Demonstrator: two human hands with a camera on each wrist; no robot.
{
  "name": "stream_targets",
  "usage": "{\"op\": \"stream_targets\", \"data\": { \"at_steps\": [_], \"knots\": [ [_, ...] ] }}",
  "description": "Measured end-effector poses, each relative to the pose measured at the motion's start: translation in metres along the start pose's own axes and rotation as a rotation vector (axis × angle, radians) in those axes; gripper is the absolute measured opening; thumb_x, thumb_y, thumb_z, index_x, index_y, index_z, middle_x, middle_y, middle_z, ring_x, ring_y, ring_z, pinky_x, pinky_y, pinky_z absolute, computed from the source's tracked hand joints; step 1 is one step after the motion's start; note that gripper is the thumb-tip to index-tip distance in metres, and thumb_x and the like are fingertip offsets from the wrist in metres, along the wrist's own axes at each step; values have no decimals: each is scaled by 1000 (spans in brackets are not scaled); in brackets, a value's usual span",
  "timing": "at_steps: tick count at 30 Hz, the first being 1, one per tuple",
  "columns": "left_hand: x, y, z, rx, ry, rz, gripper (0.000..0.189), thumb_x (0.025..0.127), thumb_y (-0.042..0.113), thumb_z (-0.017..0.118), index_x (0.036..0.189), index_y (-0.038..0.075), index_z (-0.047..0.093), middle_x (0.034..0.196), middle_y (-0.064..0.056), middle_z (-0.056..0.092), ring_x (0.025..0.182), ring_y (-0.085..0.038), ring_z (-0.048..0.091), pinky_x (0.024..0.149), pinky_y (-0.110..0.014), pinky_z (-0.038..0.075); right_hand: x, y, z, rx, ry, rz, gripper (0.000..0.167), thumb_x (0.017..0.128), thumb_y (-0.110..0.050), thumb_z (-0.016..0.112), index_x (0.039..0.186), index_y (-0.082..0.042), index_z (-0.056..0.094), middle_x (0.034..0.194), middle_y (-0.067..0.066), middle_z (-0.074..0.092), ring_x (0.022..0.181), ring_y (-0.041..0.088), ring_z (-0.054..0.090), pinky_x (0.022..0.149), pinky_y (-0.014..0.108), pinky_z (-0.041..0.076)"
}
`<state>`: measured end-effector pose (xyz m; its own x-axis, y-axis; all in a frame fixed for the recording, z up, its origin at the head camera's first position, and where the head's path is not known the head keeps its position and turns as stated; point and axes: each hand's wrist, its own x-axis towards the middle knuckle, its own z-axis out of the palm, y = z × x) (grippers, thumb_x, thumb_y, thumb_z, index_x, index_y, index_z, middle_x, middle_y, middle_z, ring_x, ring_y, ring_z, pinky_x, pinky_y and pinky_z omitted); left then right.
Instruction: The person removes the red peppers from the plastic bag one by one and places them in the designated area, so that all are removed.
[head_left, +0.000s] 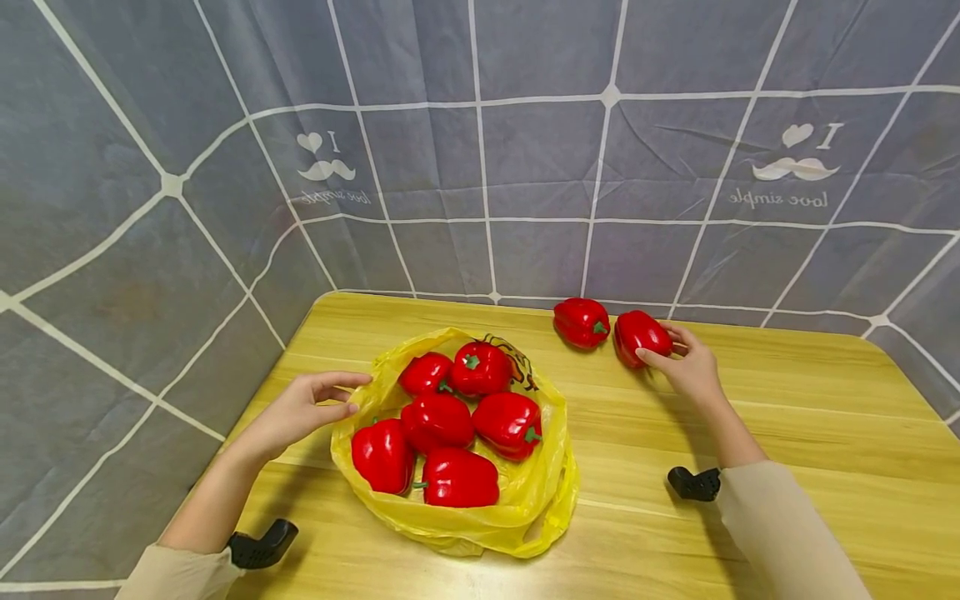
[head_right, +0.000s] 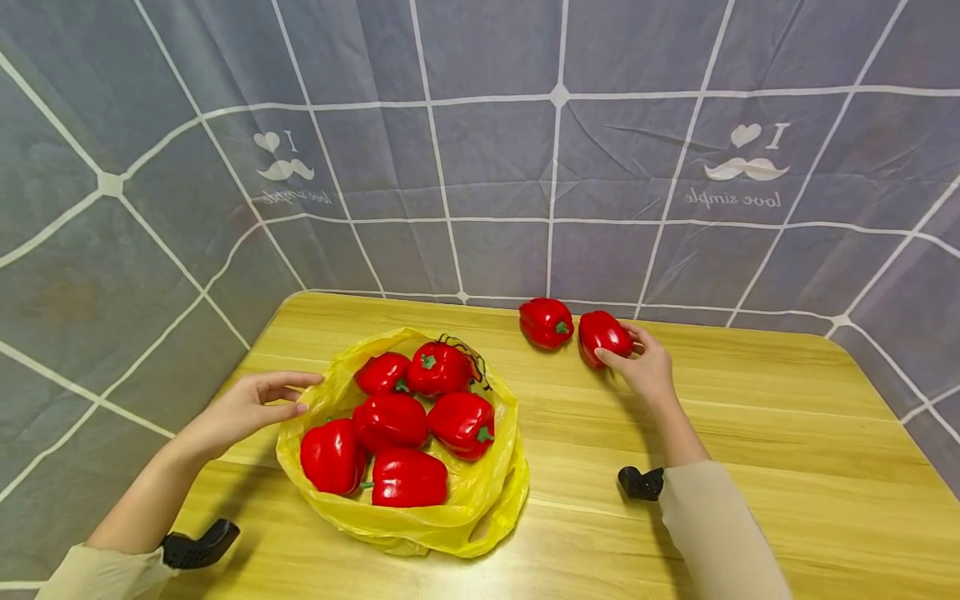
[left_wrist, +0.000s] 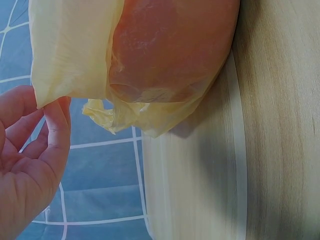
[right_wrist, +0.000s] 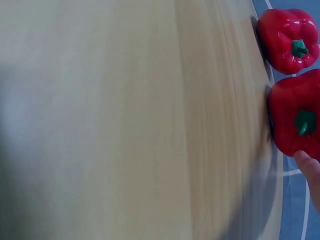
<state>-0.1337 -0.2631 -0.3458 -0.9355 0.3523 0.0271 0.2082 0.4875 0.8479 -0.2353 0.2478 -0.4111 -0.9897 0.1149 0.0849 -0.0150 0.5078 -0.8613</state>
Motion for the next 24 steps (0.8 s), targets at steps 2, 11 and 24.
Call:
{"op": "stream_targets", "data": {
  "at_steps": [2, 11, 24],
  "knots": [
    [0, 0, 0, -2, 0, -2, 37, 87, 3, 62, 121, -9, 55, 123, -26, 53, 95, -24, 56, 76, -23, 49, 2, -1, 2, -2, 5, 0, 68, 84, -33, 68, 139, -4, 41, 135, 26, 43, 118, 43, 43, 93, 52, 41],
    [1, -1, 1, -12, 2, -7, 37, 87, 3, 62, 121, -9, 56, 122, -26, 54, 94, -21, 57, 75, -23, 50, 14, -4, 8, 8, 17, -12, 67, 84, -30, 69, 138, -3, 41, 136, 27, 41, 118, 43, 43, 93, 52, 40],
    [1, 1, 4, 1, 14, -17, 36, 86, 3, 62, 121, -7, 57, 122, -24, 55, 95, -26, 56, 76, -23, 49, 24, -8, 12, 49, 3, 0, 67, 85, -26, 68, 140, -2, 38, 137, 27, 39, 121, 43, 40, 96, 52, 37]
  ]
}}
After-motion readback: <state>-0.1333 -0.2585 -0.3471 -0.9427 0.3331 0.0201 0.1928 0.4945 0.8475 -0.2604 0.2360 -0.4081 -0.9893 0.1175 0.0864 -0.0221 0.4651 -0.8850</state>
